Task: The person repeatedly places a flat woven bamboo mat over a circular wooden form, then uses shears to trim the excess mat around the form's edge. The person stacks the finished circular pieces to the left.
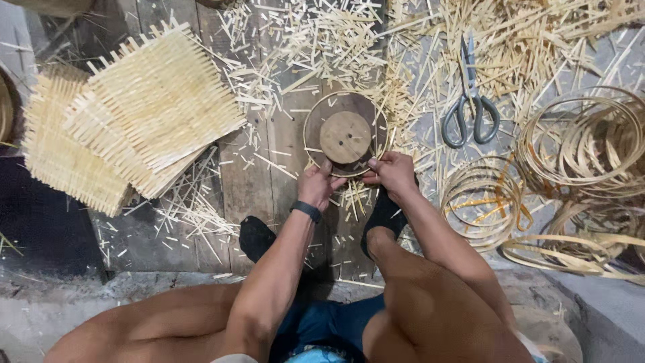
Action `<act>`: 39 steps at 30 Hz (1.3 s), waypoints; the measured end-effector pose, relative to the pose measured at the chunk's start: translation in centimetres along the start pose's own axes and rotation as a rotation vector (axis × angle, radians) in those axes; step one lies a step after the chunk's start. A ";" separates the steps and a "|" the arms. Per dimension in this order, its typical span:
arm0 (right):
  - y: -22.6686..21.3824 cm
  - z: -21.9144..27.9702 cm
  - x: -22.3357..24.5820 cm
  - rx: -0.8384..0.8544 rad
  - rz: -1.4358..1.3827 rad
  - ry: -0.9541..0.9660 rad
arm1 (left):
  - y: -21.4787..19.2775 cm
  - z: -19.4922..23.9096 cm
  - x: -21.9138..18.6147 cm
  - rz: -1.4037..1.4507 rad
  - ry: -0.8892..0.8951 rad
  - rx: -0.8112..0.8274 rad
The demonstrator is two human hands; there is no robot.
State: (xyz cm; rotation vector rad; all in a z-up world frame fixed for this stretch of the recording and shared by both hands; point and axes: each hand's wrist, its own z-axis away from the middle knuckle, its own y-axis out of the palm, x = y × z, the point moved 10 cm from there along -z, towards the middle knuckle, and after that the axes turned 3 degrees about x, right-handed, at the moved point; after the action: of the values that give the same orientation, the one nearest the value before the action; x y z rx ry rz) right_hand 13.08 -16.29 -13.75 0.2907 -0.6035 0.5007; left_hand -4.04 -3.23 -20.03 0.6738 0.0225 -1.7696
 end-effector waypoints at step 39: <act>-4.3 8.5 11.7 0.428 -0.638 -0.380 | 1.1 -4.0 -23.4 -0.925 0.694 -0.133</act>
State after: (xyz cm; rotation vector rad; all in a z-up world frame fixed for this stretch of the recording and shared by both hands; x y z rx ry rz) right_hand 19.72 -19.10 -0.43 0.9640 -0.7246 -0.0567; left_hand 2.21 18.45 -12.52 1.2738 1.0604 -2.2527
